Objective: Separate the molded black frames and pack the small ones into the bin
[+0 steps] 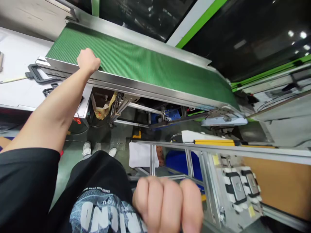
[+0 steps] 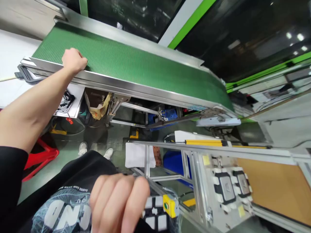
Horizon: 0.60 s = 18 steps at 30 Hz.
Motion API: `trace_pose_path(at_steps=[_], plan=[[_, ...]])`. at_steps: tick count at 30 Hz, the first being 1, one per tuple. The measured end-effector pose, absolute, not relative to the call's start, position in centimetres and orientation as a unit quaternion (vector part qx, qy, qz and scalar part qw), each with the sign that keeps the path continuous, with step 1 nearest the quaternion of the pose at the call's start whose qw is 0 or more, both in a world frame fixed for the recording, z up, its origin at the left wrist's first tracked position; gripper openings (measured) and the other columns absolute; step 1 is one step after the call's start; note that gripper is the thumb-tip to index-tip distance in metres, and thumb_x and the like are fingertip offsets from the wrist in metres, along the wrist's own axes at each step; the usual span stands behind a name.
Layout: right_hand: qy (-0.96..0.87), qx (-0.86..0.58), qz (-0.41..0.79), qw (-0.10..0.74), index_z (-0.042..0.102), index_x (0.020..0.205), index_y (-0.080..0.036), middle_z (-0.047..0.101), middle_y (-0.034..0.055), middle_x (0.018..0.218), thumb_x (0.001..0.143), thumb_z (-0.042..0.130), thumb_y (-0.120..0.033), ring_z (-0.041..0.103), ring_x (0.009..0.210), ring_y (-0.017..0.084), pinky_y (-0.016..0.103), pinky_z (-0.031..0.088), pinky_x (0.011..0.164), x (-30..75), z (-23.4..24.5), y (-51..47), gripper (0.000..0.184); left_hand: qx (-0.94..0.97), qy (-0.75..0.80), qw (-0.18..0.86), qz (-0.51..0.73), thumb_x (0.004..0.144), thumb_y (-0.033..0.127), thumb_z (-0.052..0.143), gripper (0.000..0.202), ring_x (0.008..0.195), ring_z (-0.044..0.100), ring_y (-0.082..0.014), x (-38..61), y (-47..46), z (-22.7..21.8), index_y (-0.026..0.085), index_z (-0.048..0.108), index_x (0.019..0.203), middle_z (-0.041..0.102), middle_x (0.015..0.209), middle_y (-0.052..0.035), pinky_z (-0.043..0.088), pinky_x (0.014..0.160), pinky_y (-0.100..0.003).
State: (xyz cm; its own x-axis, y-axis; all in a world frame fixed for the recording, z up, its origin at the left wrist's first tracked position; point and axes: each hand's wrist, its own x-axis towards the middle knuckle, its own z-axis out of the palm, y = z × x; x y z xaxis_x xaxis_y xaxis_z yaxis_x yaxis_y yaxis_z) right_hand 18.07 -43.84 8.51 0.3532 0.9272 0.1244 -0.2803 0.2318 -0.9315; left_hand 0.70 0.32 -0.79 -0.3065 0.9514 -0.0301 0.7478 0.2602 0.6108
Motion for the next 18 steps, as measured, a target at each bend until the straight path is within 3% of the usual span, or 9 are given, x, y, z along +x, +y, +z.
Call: trace_pose_path(at_steps=[2, 4, 5, 11, 18], plan=[[-0.360, -0.368, 0.424, 0.745, 0.047, 0.084, -0.031, 0.033, -0.0104, 0.052, 0.088, 0.083, -0.051, 0.028, 0.037, 0.012, 0.031, 0.031, 0.038, 17.6, 8.0, -41.4, 0.041, 0.547, 0.778, 0.180, 0.251, 0.094, 0.029, 0.084, 0.031, 0.124, 0.072, -0.0177, 0.9, 0.5, -0.9, 0.007, 0.075, 0.113, 0.080, 0.096, -0.0058, 0.044, 0.094, -0.038], [-0.346, -0.329, 0.426, 0.768, 0.040, 0.083, -0.027, 0.032, -0.0102, 0.058, 0.081, 0.081, -0.026, 0.029, 0.043, 0.011, 0.028, 0.031, 0.045, 17.9, 7.5, -39.5, 0.040, 0.551, 0.781, 0.167, 0.244, 0.094, 0.024, 0.079, 0.034, 0.121, 0.073, -0.0227, 1.0, 0.6, -1.0, 0.008, 0.077, 0.124, 0.079, 0.130, -0.0131, 0.050, 0.103, -0.043], [-0.342, -0.320, 0.431, 0.771, 0.038, 0.082, -0.026, 0.032, -0.0098, 0.061, 0.078, 0.079, -0.021, 0.030, 0.046, 0.010, 0.027, 0.031, 0.047, 18.3, 7.4, -38.9, 0.042, 0.555, 0.778, 0.167, 0.241, 0.094, 0.021, 0.076, 0.036, 0.123, 0.073, -0.0243, 1.1, 0.7, -1.0, 0.007, 0.077, 0.127, 0.076, 0.138, -0.0152, 0.051, 0.107, -0.046], [-0.341, -0.304, 0.447, 0.769, 0.037, 0.081, -0.025, 0.034, -0.0093, 0.063, 0.078, 0.074, -0.020, 0.034, 0.050, 0.010, 0.025, 0.033, 0.050, 19.6, 7.0, -38.6, 0.038, 0.564, 0.778, 0.160, 0.226, 0.096, 0.023, 0.073, 0.039, 0.125, 0.071, -0.0237, 1.2, 0.7, -0.7, 0.007, 0.076, 0.131, 0.072, 0.145, -0.0176, 0.051, 0.114, -0.047], [-0.334, -0.307, 0.457, 0.765, 0.036, 0.078, -0.026, 0.033, -0.0102, 0.059, 0.078, 0.075, -0.025, 0.034, 0.044, 0.011, 0.026, 0.032, 0.045, 19.2, 7.6, -38.9, 0.039, 0.571, 0.785, 0.149, 0.190, 0.102, 0.032, 0.067, 0.041, 0.122, 0.068, -0.0161, 1.3, 0.7, -0.3, 0.012, 0.072, 0.137, 0.072, 0.144, -0.0089, 0.051, 0.114, -0.040]])
